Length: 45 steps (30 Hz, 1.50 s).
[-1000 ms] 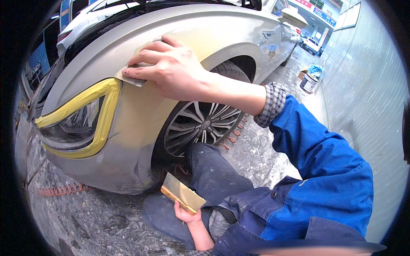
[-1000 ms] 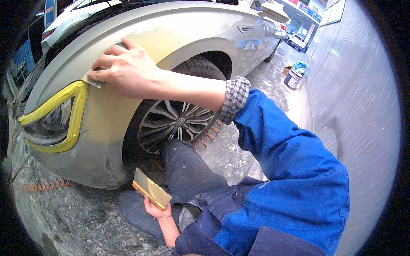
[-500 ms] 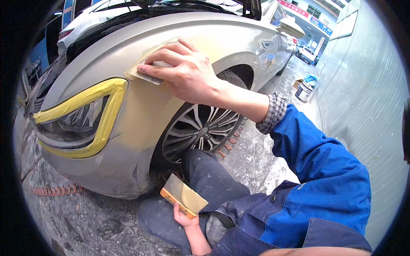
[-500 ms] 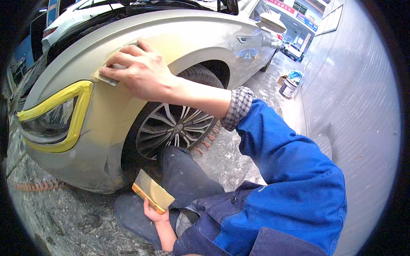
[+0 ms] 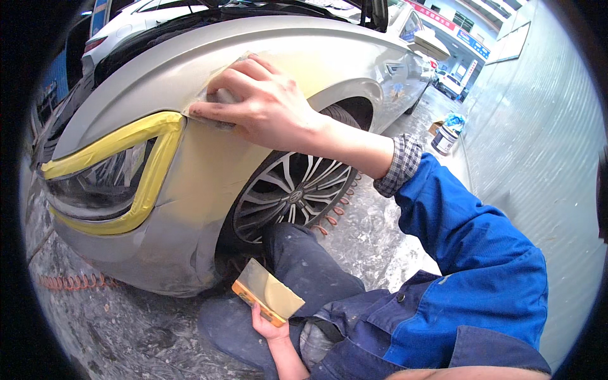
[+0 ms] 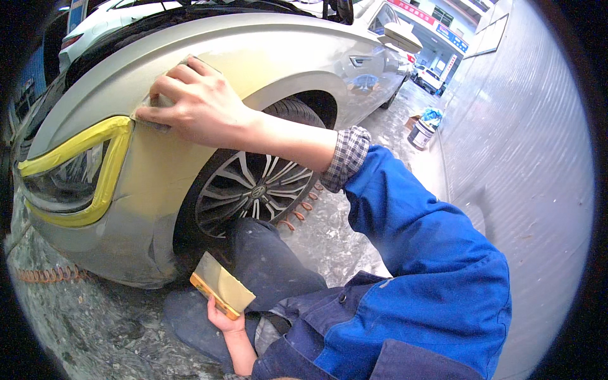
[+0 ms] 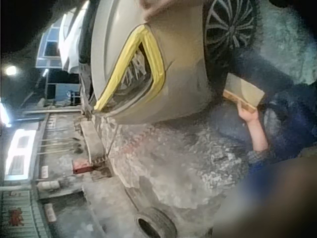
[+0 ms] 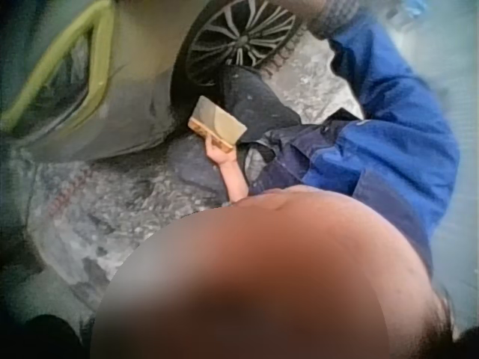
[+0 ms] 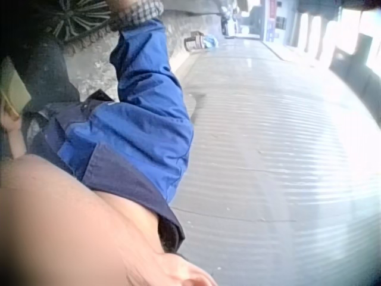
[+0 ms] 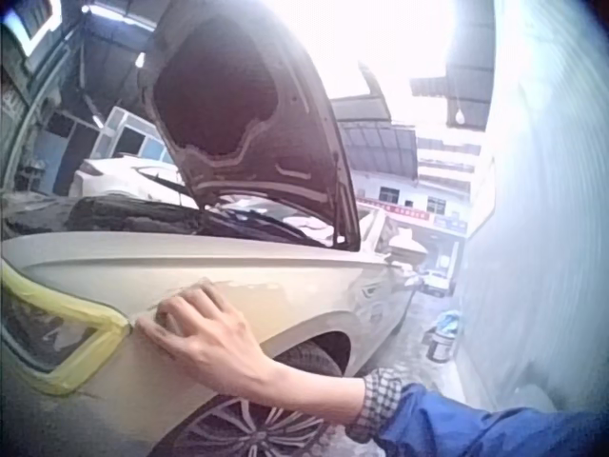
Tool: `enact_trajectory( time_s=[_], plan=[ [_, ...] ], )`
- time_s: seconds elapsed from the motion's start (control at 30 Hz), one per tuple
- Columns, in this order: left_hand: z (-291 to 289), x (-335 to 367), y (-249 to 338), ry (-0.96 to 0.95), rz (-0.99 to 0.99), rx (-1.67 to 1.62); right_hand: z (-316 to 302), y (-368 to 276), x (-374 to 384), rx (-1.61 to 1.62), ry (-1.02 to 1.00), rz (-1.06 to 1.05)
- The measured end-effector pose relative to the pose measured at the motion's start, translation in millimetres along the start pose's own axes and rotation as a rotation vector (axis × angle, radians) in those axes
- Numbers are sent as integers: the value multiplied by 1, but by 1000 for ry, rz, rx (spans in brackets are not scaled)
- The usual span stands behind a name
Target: The person sands the front bumper of a silver car using a sanding block and a scraper. They work on the area around the headlight and wheel arch, smoothing the surface.
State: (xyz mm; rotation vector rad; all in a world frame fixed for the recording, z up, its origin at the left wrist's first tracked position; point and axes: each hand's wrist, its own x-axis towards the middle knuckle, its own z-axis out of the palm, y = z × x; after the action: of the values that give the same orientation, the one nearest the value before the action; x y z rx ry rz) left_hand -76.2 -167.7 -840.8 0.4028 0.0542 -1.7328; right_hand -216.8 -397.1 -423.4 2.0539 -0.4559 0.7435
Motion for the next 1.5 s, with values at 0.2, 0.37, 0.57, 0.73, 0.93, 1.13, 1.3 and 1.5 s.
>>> enact_trajectory(
  time_s=[0.2,0.37,0.57,0.73,0.93,1.13,1.3,1.5],
  plan=[
    [-2,-1,-1,14,-3,0,-1,-10,-20,-33,8,-36],
    [0,0,-2,-30,6,0,1,-23,-44,-9,-9,-57],
    [-2,-1,-2,-30,11,18,-10,-49,-78,-41,48,-101],
    [-3,1,-1,10,-14,12,-42,-19,-69,-5,107,12],
    [-2,2,1,9,-26,49,-26,35,-22,-89,57,212],
    [-5,-1,-2,37,15,58,-12,25,-13,-37,23,260],
    [-4,0,-1,11,22,59,-2,12,-33,-25,129,104],
    [-7,1,-1,-49,18,34,-13,-15,-91,-49,186,-135]
  ],
)
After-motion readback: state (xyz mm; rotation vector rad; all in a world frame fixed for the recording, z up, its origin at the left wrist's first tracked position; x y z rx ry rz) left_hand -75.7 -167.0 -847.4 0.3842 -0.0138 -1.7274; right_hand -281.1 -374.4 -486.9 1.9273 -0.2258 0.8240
